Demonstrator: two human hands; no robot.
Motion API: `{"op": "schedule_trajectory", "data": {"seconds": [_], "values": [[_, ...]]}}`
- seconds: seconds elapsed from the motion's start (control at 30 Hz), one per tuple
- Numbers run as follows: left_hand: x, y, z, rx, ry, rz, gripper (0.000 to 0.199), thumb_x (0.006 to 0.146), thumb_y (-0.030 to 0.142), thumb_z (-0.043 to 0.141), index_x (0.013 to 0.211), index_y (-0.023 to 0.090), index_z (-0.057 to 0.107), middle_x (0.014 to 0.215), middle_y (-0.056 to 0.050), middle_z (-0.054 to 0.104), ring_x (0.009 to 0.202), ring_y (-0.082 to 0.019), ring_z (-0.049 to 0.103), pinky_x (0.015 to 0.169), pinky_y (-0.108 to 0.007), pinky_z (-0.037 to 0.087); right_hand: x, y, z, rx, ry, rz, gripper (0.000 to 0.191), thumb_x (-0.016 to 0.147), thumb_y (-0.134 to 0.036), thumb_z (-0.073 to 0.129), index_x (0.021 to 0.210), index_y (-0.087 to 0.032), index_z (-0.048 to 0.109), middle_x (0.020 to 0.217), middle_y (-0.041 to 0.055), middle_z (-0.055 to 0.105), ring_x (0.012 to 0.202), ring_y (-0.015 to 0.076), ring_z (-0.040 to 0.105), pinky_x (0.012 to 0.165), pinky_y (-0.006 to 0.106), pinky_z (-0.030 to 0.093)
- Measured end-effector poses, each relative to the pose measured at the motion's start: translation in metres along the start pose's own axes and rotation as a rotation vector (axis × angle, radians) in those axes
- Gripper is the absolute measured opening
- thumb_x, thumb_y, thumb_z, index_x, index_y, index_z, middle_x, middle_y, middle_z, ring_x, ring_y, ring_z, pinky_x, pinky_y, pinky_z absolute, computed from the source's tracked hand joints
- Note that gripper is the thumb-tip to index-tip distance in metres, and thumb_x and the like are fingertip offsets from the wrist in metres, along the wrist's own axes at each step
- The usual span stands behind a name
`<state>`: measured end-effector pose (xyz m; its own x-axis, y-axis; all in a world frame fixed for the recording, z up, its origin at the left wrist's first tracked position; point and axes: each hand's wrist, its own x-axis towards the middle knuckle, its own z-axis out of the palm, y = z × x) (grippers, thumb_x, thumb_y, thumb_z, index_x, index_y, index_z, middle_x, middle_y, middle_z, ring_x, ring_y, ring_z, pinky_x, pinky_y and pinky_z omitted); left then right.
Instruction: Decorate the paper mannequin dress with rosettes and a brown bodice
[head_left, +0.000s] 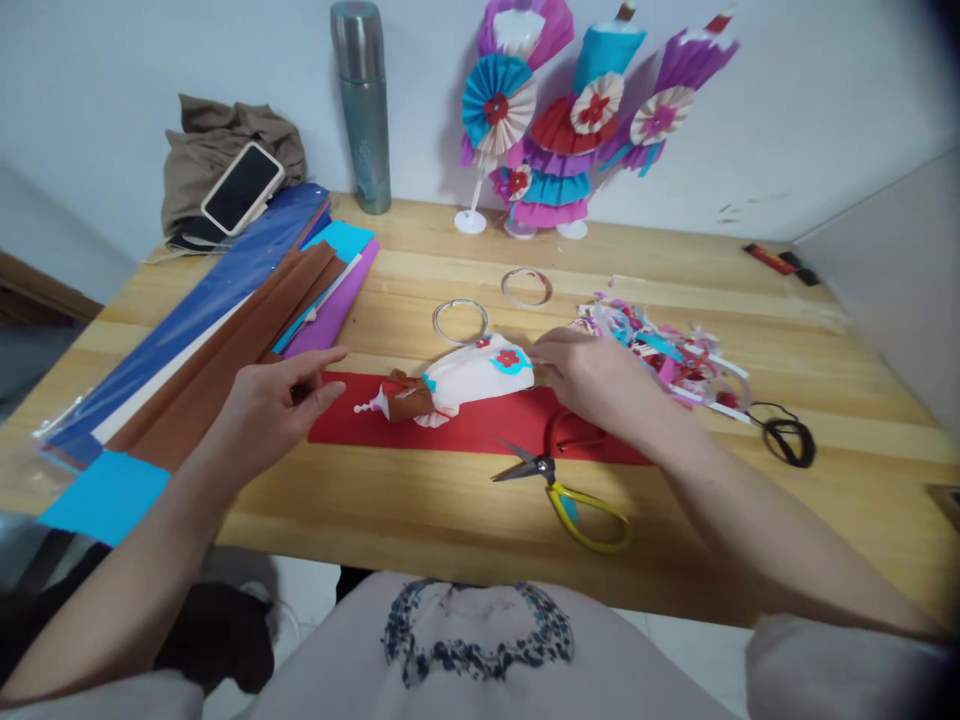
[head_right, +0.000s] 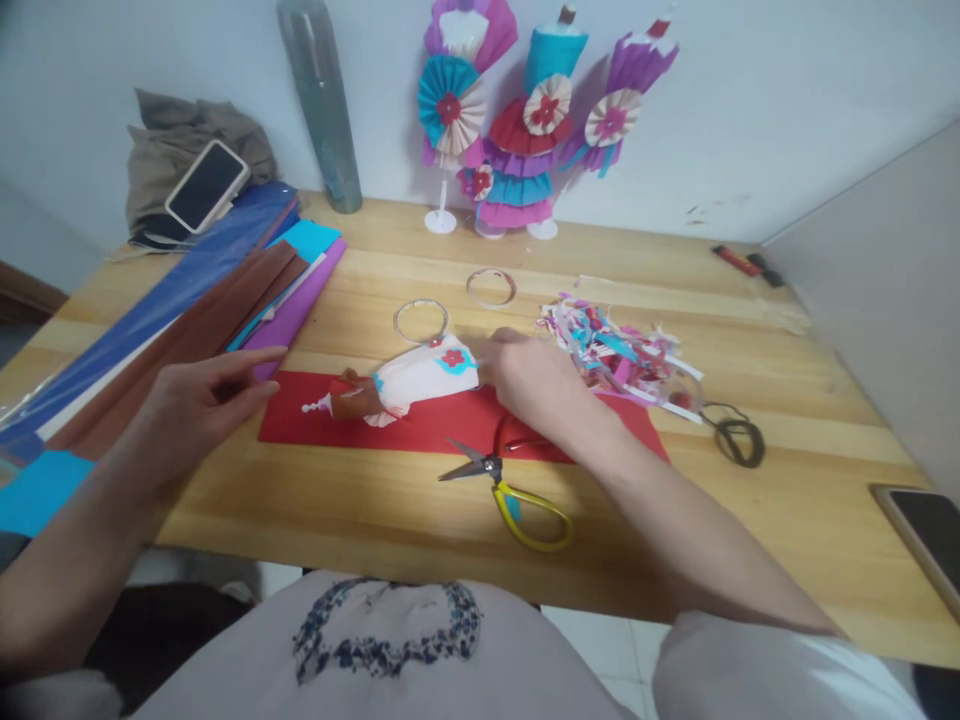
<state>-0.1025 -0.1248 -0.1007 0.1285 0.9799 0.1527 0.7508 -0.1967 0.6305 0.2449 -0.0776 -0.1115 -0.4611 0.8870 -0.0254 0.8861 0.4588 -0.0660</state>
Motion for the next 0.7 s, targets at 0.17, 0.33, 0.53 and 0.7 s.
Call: {"op": "schedule_trajectory", "data": {"seconds": [0.17,0.33,0.53,0.7], "values": [[-0.008,0.014,-0.007,-0.034,0.02,-0.008,0.039,0.083,0.045,0.065,0.107,0.018,0.079,0.061,0.001,0.062,0.051,-0.012,0.05,0.051,-0.024,0.04,0.006,-0.018,-0.005,-0.197,-0.265,0.139,0.033,0.091,-0.005,0.04,0.106,-0.014,0.068,0.111,0.0132,0.066,0.093,0.0247,0.068,0.062,0.029,0.041],[-0.015,0.025,-0.005,-0.06,-0.014,0.037,0.028,0.083,0.038,0.066,0.102,0.023,0.081,0.053,0.003,0.062,0.044,-0.01,0.045,0.051,-0.024,0.041,0.015,-0.02,-0.003,-0.267,-0.207,0.105,0.033,0.095,-0.006,0.037,0.115,-0.011,0.063,0.109,0.0154,0.066,0.093,0.0247,0.068,0.06,0.029,0.036],[-0.015,0.016,-0.008,-0.075,0.024,-0.057,0.032,0.083,0.043,0.068,0.104,0.022,0.08,0.07,-0.002,0.072,0.056,-0.014,0.057,0.053,-0.025,0.042,0.021,-0.016,0.0,-0.292,-0.174,0.095,0.031,0.097,-0.012,0.038,0.117,-0.014,0.062,0.108,0.0145,0.067,0.087,0.0231,0.068,0.057,0.028,0.033],[-0.013,0.025,-0.019,-0.17,0.192,-0.127,0.028,0.079,0.039,0.072,0.101,0.024,0.081,0.068,-0.001,0.069,0.057,-0.013,0.054,0.053,-0.024,0.041,0.017,-0.006,-0.015,-0.236,-0.041,0.169,0.033,0.094,-0.009,0.037,0.108,-0.013,0.066,0.111,0.0163,0.068,0.087,0.0239,0.068,0.057,0.028,0.031]]}}
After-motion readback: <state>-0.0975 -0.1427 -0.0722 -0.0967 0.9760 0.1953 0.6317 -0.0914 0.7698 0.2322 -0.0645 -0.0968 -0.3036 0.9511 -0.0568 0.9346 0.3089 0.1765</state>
